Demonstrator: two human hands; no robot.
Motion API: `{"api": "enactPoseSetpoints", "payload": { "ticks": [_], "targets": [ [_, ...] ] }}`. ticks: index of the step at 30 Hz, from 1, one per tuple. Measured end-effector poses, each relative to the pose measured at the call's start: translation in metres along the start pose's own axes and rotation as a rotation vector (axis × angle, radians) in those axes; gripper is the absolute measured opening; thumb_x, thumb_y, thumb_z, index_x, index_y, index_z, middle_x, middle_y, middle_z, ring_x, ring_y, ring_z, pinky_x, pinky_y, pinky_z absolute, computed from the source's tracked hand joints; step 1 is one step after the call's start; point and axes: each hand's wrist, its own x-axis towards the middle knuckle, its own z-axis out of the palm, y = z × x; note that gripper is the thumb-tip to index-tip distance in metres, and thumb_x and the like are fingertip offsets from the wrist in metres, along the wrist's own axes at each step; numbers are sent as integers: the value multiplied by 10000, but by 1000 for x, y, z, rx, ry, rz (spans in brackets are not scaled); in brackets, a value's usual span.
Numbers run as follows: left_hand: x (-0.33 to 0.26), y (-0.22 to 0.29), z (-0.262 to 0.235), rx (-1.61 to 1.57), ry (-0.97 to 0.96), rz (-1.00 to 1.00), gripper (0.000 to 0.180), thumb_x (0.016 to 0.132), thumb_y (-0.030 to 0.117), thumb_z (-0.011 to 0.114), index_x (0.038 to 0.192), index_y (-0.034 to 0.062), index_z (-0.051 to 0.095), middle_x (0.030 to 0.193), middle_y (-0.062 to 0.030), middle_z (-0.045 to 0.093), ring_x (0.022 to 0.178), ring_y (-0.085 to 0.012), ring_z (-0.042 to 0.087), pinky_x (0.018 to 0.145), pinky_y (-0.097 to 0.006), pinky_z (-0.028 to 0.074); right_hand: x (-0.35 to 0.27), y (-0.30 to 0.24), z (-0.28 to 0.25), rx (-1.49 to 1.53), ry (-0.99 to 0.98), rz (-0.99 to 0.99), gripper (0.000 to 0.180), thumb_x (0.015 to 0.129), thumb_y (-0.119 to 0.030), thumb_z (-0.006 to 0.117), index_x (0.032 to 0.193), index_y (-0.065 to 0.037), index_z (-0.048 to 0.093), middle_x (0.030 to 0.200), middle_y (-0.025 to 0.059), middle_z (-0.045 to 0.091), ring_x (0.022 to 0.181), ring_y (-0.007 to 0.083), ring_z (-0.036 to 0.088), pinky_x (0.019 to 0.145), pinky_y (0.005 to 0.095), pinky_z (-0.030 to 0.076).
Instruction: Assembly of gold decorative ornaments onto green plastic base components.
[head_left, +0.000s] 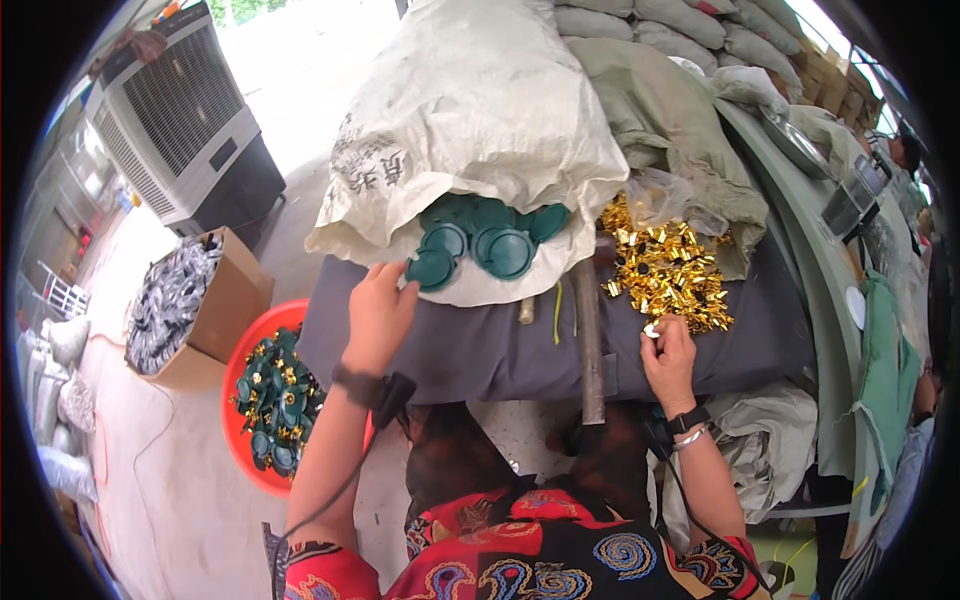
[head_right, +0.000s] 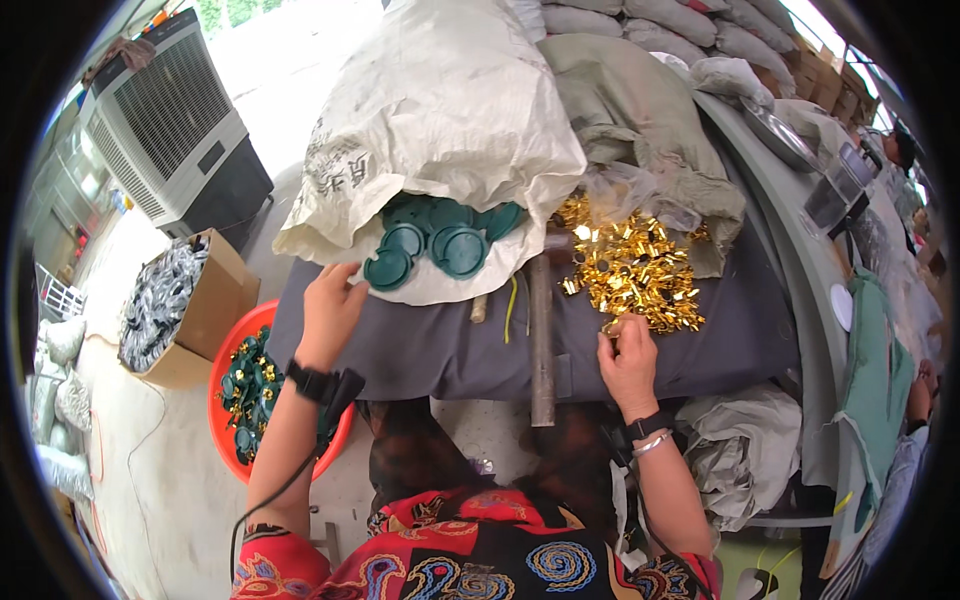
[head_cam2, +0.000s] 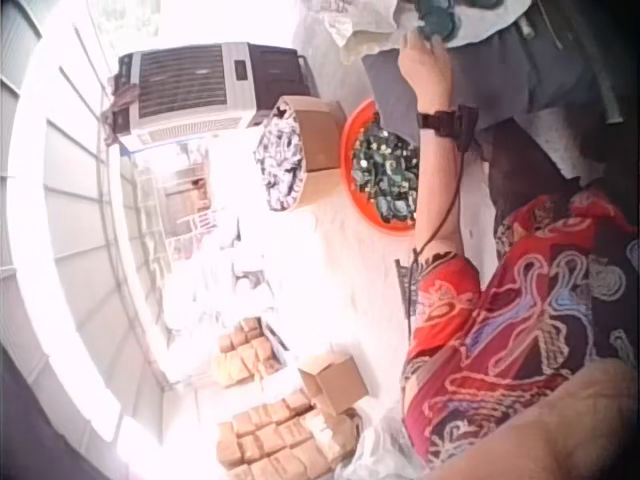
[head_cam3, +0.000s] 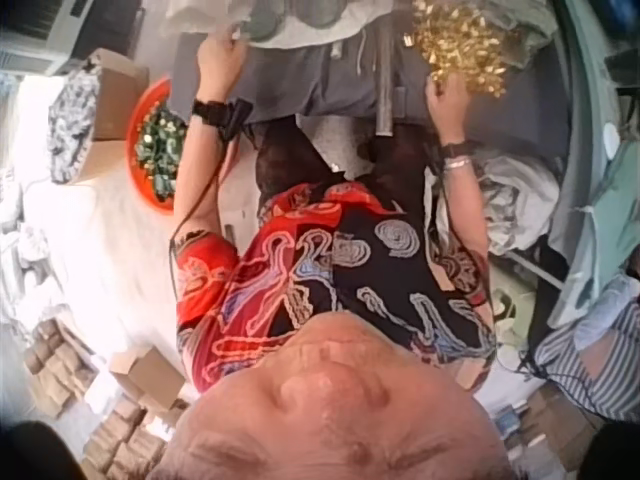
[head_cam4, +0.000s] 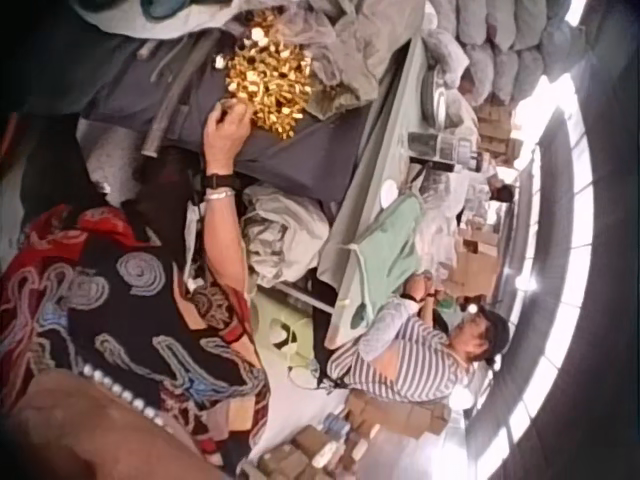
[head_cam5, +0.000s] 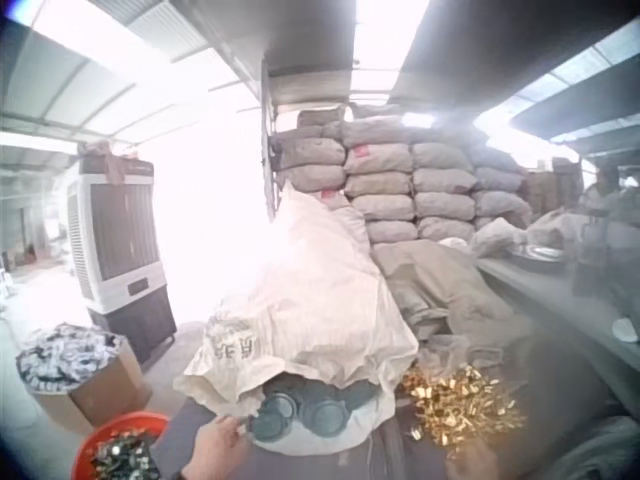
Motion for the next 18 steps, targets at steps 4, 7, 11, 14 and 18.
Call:
{"api": "enactPoseSetpoints", "payload": {
  "ticks": [4, 7, 11, 14, 18],
  "targets": [
    [31, 1, 31, 418, -212, 72, 327, 768, 248, 654, 977, -3, 632, 958, -172, 623, 926, -323, 593, 750, -419, 498, 4, -7, -1, -28, 12, -29, 327, 706, 21, 651, 1020, -30, 572, 922, 140, 550, 721, 297, 582, 615, 376, 478],
    [37, -20, 54, 585, -374, 87, 259, 778, 258, 629, 866, 14, 641, 956, -183, 628, 923, -359, 594, 750, -443, 508, 3, -1, -2, -77, 40, -138, 373, 690, 14, 653, 1057, -30, 598, 921, 130, 551, 746, 300, 589, 632, 380, 490],
    [33, -26, 49, 448, -211, 4, 195, 820, 172, 533, 793, 10, 639, 894, -198, 618, 837, -387, 594, 713, -471, 491, 4, -3, -5, -5, 22, -103, 260, 720, -27, 658, 974, -27, 600, 924, 132, 549, 764, 316, 592, 652, 391, 491],
    [12, 12, 29, 155, 54, 89, 171, 827, 148, 564, 812, -16, 611, 819, -178, 595, 737, -373, 593, 660, -452, 473, 4, 1, -4, 107, -8, -14, 197, 765, -34, 638, 955, -21, 588, 946, 144, 558, 756, 321, 594, 654, 375, 492],
    [-31, 83, 15, -612, -198, -345, 192, 888, 169, 569, 861, -15, 616, 720, -72, 619, 550, -150, 590, 494, -275, 444, -1, 9, -7, 436, -76, 189, 200, 849, -34, 600, 1045, -8, 573, 875, 53, 577, 747, 125, 569, 642, 248, 452]
  ]
}}
